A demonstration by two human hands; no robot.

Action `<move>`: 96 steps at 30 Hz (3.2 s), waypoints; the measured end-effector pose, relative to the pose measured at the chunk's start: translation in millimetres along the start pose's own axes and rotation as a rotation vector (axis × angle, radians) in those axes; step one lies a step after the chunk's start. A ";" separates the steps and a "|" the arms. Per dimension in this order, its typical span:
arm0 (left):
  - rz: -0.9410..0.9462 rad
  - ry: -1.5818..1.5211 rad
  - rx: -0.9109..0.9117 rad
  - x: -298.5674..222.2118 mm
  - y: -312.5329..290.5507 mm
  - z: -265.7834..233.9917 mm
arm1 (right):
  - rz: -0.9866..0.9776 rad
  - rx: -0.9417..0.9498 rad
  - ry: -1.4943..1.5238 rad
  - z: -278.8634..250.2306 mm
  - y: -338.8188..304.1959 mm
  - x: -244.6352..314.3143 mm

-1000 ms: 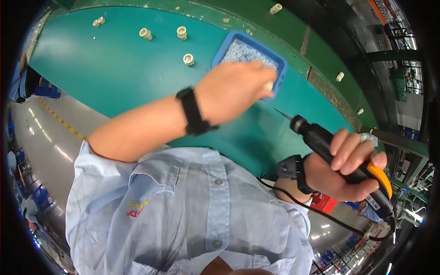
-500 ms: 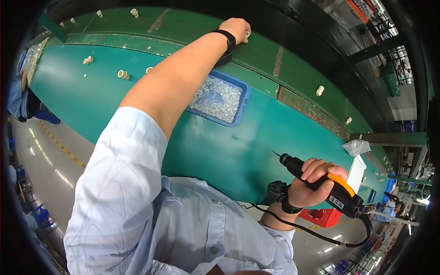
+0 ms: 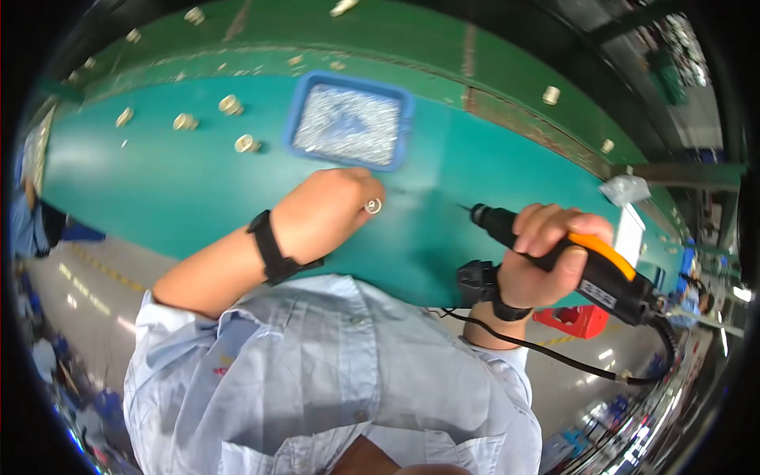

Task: Repeatedly assembling small cylindrical components onto a green base using an electric screwdriver on a production line.

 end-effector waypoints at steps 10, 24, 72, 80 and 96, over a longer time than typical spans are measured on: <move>-0.082 -0.119 0.000 12.6 4.9 2.3 | 0.020 0.081 0.045 5.1 4.9 -8.0; -0.115 -0.026 -0.210 65.7 45.8 6.7 | 0.050 0.128 0.087 12.7 -0.2 -13.7; -0.144 -0.363 -0.174 21.5 0.7 47.5 | 0.238 0.307 0.153 53.1 6.6 -48.9; -0.185 -0.364 -0.175 26.9 2.1 45.3 | 0.264 0.220 0.073 56.6 5.1 -72.7; -0.130 -0.299 -0.187 21.0 1.5 48.7 | 0.343 0.292 0.135 61.5 1.9 -85.8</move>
Point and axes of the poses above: each hand's wrist, its own y-axis towards the middle knuckle, its own z-axis out of the palm, x = y × z, the point moved 7 cm from there along y, towards the middle knuckle, and after that the axes turned 15 degrees about y, right-handed, at the moved point
